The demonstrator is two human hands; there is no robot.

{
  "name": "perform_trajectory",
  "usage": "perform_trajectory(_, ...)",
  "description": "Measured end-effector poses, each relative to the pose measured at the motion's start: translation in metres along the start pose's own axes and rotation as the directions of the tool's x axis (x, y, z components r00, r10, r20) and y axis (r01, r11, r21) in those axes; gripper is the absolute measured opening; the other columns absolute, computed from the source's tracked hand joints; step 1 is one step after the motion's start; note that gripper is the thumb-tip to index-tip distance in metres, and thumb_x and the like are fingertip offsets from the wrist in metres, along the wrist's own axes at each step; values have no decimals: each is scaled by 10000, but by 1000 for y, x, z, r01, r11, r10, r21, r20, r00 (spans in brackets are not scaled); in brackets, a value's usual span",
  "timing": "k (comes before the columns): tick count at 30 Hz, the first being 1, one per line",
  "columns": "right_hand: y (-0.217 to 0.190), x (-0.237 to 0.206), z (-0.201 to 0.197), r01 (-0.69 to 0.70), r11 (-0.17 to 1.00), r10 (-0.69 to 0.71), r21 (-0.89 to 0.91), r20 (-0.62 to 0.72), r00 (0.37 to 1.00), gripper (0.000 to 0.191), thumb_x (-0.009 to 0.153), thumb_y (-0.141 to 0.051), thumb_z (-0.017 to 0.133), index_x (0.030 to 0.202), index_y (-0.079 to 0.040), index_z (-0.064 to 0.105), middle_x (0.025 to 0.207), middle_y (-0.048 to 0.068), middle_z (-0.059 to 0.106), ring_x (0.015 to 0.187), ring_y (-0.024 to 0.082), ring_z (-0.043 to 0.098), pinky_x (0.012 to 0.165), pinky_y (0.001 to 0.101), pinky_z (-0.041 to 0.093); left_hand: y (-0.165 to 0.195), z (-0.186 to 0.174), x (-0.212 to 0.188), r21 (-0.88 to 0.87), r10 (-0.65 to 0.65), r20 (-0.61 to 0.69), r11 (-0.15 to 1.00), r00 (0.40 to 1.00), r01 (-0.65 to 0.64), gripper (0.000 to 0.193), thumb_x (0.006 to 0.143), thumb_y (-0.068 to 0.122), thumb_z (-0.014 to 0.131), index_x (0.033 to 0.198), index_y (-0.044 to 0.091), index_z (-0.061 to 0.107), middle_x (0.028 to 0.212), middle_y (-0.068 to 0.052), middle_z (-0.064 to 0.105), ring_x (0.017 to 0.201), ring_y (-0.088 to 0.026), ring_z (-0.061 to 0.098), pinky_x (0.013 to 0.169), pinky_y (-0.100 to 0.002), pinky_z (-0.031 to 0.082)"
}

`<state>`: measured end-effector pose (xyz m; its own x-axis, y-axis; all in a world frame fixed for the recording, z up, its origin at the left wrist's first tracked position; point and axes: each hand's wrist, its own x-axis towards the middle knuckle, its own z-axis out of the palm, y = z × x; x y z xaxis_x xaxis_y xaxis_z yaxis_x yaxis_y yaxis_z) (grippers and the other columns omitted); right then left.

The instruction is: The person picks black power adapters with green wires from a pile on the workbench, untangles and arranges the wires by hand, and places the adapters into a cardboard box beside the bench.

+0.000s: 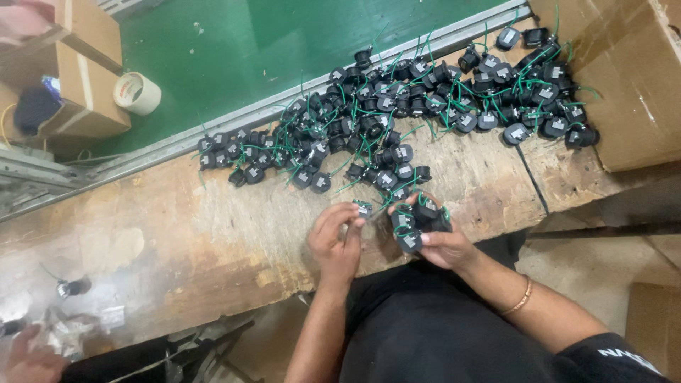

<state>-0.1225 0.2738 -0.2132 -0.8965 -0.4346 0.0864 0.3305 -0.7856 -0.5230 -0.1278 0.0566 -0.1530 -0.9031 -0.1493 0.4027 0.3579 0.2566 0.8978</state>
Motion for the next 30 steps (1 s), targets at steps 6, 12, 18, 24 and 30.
perform_trajectory(6,-2,5,3,-103,994,102,36,45,994,723,818,34,722,1454,-79,397,1407,255,526,1161,358,661,801,455,607,-22,-12,3,367,214,153,894,965,-257,301,810,-80,703,1042,89,790,1075,-118,784,986,-244,738,844,-342,589)
perform_trajectory(12,2,13,15,-111,928,121,-355,6,993,845,774,5,827,1498,-18,391,1431,181,570,1256,281,626,1046,405,545,-31,-24,-2,27,117,-136,993,984,-114,256,864,-144,651,1050,15,724,1080,-141,754,1038,-261,744,932,-356,589)
perform_trajectory(18,7,19,14,-256,890,271,-378,-16,963,1062,721,-199,927,1577,-35,321,1355,103,587,1201,215,598,936,424,545,10,-24,-2,-195,149,108,973,983,-126,205,900,-132,659,1022,26,706,1044,-109,775,1002,-243,775,898,-337,632)
perform_trajectory(24,13,18,-1,-140,844,167,-518,4,986,1057,774,-261,921,1592,-14,299,1452,56,534,1321,149,522,1112,336,457,33,1,13,69,264,175,958,948,-280,232,845,-115,669,1009,44,707,1031,-98,763,991,-284,736,897,-361,580)
perform_trajectory(30,6,17,1,-258,898,289,-357,37,957,1038,801,-198,894,1600,-26,254,1249,125,595,1025,246,674,850,422,612,30,3,13,22,175,190,983,966,-182,211,841,-99,684,1003,36,696,1032,-99,747,951,-273,726,841,-353,588)
